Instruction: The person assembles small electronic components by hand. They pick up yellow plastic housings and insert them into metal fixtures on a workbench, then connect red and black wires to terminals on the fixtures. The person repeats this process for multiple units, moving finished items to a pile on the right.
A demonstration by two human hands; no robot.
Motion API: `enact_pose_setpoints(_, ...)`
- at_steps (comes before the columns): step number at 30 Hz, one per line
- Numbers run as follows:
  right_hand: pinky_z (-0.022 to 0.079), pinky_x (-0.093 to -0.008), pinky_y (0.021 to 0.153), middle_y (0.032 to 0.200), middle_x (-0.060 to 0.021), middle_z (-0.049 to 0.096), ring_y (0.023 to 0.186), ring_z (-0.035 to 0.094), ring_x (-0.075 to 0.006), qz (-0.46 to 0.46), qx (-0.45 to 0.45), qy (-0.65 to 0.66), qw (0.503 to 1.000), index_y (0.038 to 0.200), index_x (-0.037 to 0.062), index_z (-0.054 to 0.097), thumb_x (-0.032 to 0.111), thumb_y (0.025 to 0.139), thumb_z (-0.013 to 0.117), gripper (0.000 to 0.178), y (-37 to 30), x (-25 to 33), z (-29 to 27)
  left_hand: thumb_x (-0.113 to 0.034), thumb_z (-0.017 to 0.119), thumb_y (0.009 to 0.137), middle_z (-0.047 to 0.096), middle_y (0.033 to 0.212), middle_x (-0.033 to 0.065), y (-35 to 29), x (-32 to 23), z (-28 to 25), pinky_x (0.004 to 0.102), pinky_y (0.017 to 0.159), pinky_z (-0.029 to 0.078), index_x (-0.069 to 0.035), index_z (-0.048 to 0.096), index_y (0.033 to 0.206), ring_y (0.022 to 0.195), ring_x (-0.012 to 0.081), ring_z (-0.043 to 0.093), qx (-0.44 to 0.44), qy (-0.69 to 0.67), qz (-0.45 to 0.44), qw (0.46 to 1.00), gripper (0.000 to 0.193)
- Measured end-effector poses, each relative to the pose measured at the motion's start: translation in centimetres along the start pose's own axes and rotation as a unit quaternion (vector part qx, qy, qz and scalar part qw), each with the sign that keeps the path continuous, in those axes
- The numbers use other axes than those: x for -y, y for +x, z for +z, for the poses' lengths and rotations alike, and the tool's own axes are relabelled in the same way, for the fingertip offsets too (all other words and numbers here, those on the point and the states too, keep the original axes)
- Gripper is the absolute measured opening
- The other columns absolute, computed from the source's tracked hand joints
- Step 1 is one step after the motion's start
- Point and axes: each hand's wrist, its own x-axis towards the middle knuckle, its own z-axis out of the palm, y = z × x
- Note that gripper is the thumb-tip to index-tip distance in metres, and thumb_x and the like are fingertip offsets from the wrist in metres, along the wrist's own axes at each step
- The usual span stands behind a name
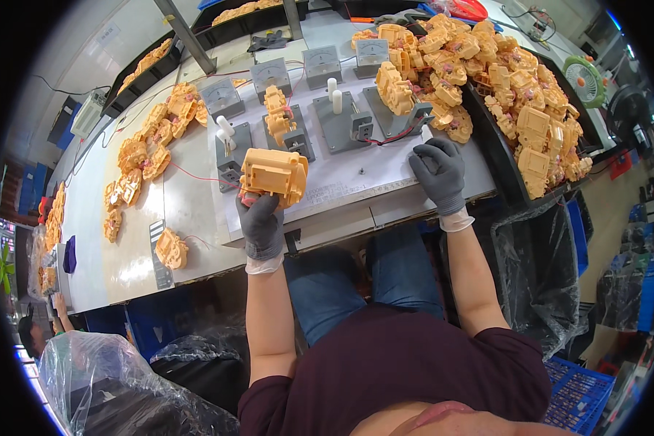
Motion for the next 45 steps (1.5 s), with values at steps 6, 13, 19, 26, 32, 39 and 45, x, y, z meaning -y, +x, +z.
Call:
enact_pose_setpoints(6, 0.046, -0.0348, 0.072, 0.078, -0.0069, 0.062, 0.079, 0.057, -0.0238, -0.002, -0.005, 0.0, 1.0, 0.074, 0.0068, 0.068, 0.012, 0.065, 0.073, 0.011, 0.0, 0.1, 0.0, -0.015, 0.064, 0.07, 0.059, 0.108, 0.0109, 0.0, 0.0, -0.4, 0.0353, 0.091, 0.044, 0.005, 0.05, 0.116, 0.101, 0.0223, 0.058, 0.002, -0.023, -0.017, 1.0, 0.052)
enact_pose_setpoints(13, 0.046, -0.0346, 0.072, 0.078, -0.0067, 0.061, 0.079, 0.057, -0.0235, 0.003, -0.003, 0.006, 1.0, 0.074, 0.007, 0.068, 0.012, 0.065, 0.072, 0.011, -0.1, 0.1, 0.1, -0.013, 0.063, 0.071, 0.059, 0.108, 0.0107, -0.2, -0.2, 0.0, 0.0353, 0.09, 0.044, 0.005, 0.052, 0.114, 0.101, 0.0219, 0.058, -0.003, -0.037, -0.018, 0.999, 0.048)
enact_pose_setpoints(19, 0.045, -0.0347, 0.073, 0.078, -0.0069, 0.061, 0.079, 0.057, -0.0237, 0.004, -0.004, 0.007, 1.0, 0.074, 0.007, 0.068, 0.012, 0.065, 0.072, 0.011, 0.0, 0.2, 0.1, -0.005, 0.065, 0.072, 0.06, 0.104, 0.0103, -0.1, -0.4, 0.0, 0.0363, 0.089, 0.046, 0.004, 0.05, 0.114, 0.096, 0.0214, 0.06, 0.008, -0.06, -0.029, 0.998, 0.045)
enact_pose_setpoints(26, 0.045, -0.0345, 0.073, 0.078, -0.0067, 0.061, 0.078, 0.057, -0.0236, 0.004, -0.005, 0.002, 1.0, 0.073, 0.0073, 0.067, 0.012, 0.065, 0.072, 0.011, 0.0, 0.4, 0.0, -0.015, 0.063, 0.073, 0.058, 0.107, 0.0092, -0.3, -0.3, -0.1, 0.0344, 0.09, 0.044, 0.004, 0.052, 0.113, 0.099, 0.0193, 0.057, 0.006, 0.01, -0.009, 1.0, 0.046)
enact_pose_setpoints(32, 0.046, -0.0346, 0.073, 0.079, -0.0071, 0.061, 0.078, 0.057, -0.0238, 0.007, -0.001, 0.005, 1.0, 0.074, 0.007, 0.068, 0.011, 0.065, 0.072, 0.011, 0.0, 0.1, 0.1, -0.016, 0.064, 0.074, 0.057, 0.108, 0.0087, -0.5, -0.4, 0.0, 0.034, 0.089, 0.045, 0.004, 0.052, 0.114, 0.098, 0.0193, 0.057, 0.01, -0.016, -0.008, 1.0, 0.046)
enact_pose_setpoints(39, 0.046, -0.035, 0.072, 0.08, -0.0081, 0.062, 0.078, 0.057, -0.0243, 0.003, -0.007, 0.007, 1.0, 0.075, 0.006, 0.068, 0.01, 0.065, 0.072, 0.011, -0.2, -0.2, 0.2, -0.016, 0.064, 0.073, 0.055, 0.112, 0.0117, -0.5, 0.5, -0.8, 0.0406, 0.089, 0.043, 0.002, 0.044, 0.122, 0.101, 0.0243, 0.055, -0.062, -0.08, 0.019, 0.995, 0.056)
enact_pose_setpoints(45, 0.046, -0.0382, 0.074, 0.088, -0.009, 0.061, 0.081, 0.057, -0.0263, -0.076, -0.034, -0.164, 0.983, 0.09, 0.0084, 0.068, 0.006, 0.069, 0.069, 0.021, 0.4, 3.9, 0.0, -0.023, 0.067, 0.071, 0.054, 0.109, 0.0159, 0.0, 0.4, -1.9, 0.0398, 0.08, 0.042, 0.001, 0.042, 0.124, 0.094, 0.028, 0.054, -0.056, -0.232, 0.015, 0.971, 0.063)
